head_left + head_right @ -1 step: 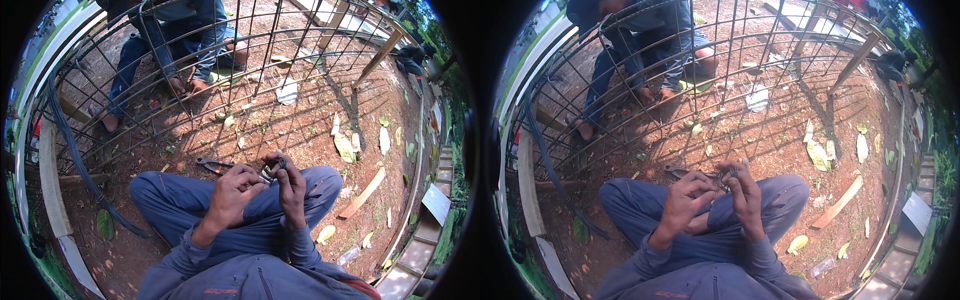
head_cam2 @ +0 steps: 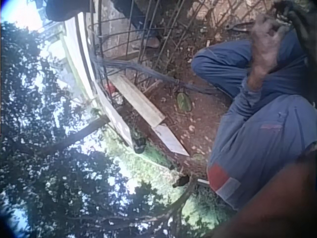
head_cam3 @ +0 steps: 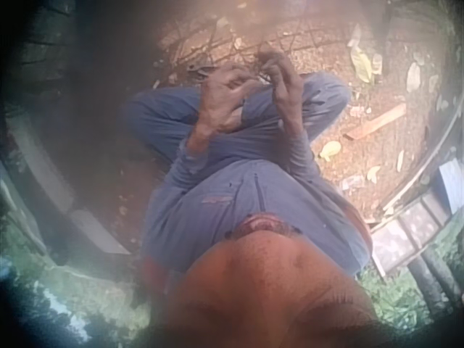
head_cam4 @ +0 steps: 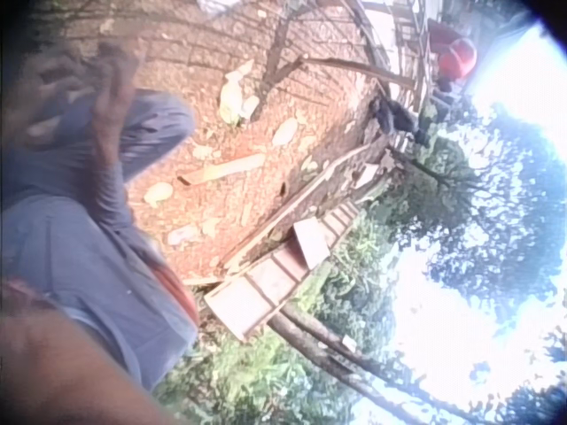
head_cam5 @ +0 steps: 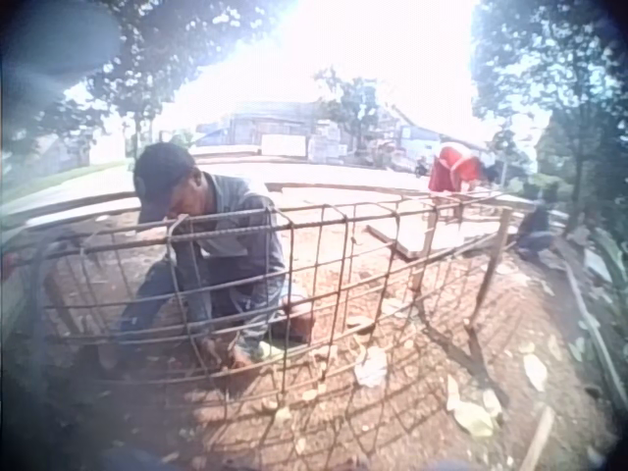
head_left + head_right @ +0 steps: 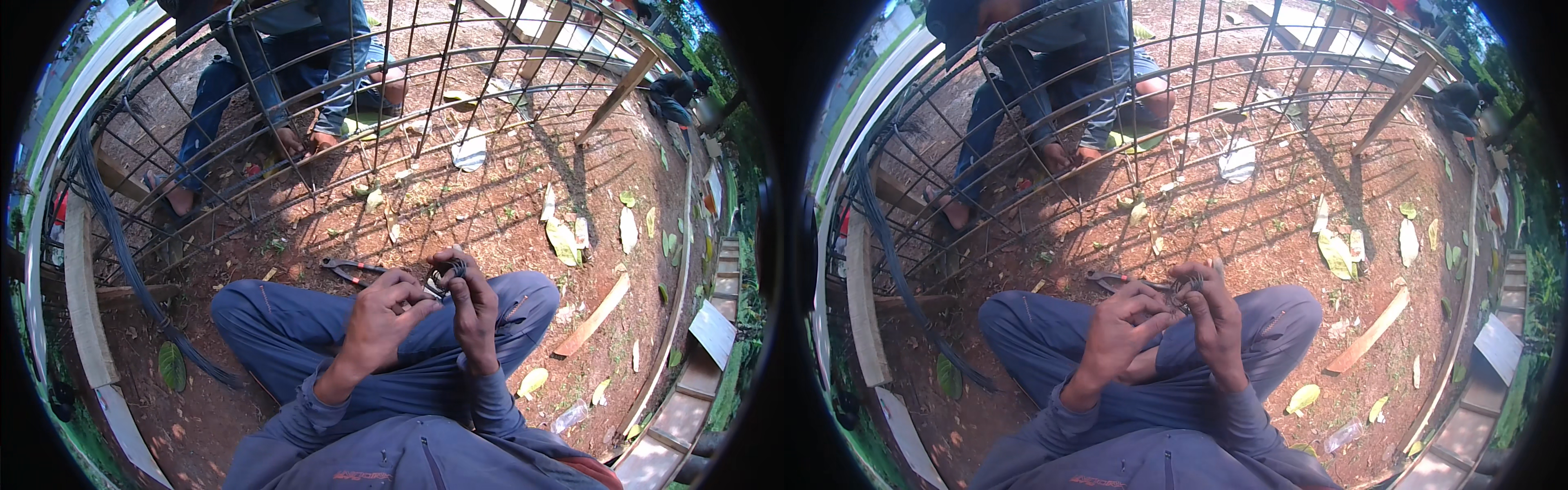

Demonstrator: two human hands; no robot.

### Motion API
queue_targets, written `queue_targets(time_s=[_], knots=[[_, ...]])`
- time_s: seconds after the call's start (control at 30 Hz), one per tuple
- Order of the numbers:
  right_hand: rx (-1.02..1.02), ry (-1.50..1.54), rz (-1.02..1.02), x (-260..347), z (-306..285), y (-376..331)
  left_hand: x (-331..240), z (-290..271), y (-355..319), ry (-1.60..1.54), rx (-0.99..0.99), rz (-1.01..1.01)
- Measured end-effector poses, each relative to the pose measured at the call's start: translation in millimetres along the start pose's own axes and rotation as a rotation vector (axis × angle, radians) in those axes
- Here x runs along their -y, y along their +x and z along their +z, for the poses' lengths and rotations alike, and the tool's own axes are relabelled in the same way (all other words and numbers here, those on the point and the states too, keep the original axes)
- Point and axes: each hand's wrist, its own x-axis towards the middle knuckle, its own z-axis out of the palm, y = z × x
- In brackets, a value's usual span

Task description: The person sits on the ground and uses pliers to cut and twist wire ties to fasten sections of a wire mesh cage. They repeatedly cut wire, wrap it around the mesh intersections, and twist it to secure the structure.

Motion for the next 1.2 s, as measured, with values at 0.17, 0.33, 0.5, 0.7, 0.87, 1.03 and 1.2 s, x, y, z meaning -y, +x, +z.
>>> queue_targets(time_s=[0.17, 0.33, 0.5, 0.7, 0.87, 1.03, 1.2], knots=[[-0.045, 0.04, 0.005, 1, 4, 0, 3, 5, 6, 0.018, -0.093, 0.036], [-0.006, -0.036, 0.007, 5, 2, 0, 2, 5, 12, 0.005, -0.086, -0.082], [-0.063, 0.105, 0.041, 5, 4, 1, 1, 6, 11, -0.031, -0.064, -0.021], [0.009, 0.119, 0.046, -5, -2, -3, 13, 6, 13, -0.057, -0.011, 0.074], [0.103, 0.154, 0.076, -5, -3, -3, 8, -13, 17, 0.099, 0.147, 0.002], [0.143, 0.171, 0.06, -8, 0, -6, -12, -27, 27, 0.38, 0.377, -0.091], [0.17, 0.165, 0.07, -8, 7, -5, 22, -14, 18, 0.286, 0.297, 0.215]])
